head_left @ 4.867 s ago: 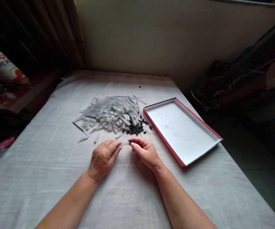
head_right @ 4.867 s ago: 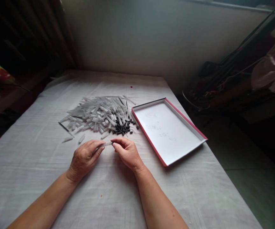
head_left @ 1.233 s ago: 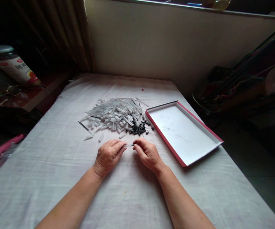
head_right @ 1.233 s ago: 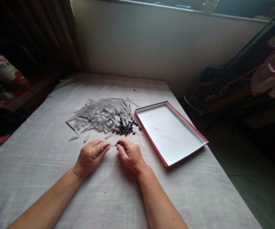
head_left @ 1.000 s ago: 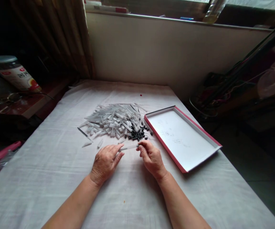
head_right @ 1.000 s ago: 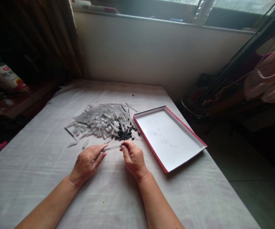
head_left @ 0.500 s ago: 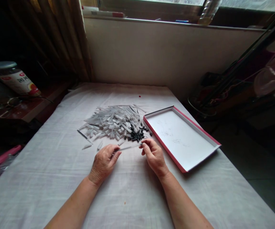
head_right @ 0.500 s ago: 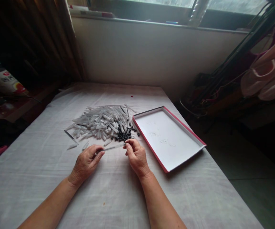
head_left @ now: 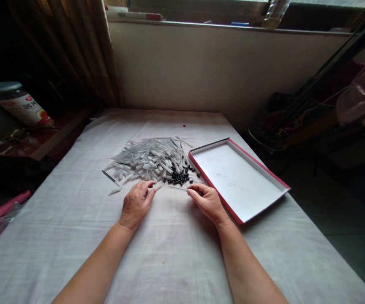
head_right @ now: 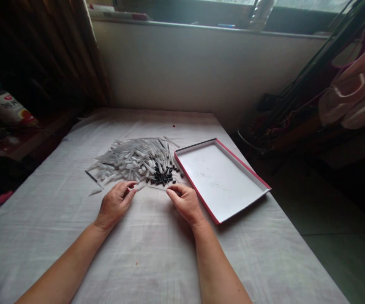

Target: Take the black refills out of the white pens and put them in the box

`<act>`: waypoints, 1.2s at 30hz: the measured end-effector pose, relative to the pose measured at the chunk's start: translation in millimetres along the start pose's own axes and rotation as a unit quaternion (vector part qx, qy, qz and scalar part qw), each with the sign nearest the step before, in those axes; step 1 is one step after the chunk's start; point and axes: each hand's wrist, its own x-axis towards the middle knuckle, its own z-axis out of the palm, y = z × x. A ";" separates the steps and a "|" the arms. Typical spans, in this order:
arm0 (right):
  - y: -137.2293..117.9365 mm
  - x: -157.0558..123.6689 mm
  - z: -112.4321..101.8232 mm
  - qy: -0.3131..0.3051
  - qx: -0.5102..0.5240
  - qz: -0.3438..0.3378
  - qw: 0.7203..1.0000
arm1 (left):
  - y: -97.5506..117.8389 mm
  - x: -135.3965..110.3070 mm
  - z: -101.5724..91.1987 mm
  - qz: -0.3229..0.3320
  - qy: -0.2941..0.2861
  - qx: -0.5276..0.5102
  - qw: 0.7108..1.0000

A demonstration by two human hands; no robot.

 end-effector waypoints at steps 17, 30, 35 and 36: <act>1.2 -0.1 -0.4 -0.008 0.035 -0.001 0.999 | 3.0 -5.2 -1.0 -0.010 -0.017 -0.011 1.000; -10.3 -2.9 -13.1 -0.188 -0.091 -0.016 0.978 | 3.5 -5.3 1.5 0.073 -0.090 -0.073 0.991; -13.2 -6.4 -8.6 -0.208 -0.192 -0.059 0.957 | 5.7 -4.2 2.0 0.098 -0.115 -0.122 0.981; -12.8 -6.8 -6.7 -0.208 -0.192 -0.063 0.957 | 6.0 -4.1 1.7 0.094 -0.114 -0.134 0.980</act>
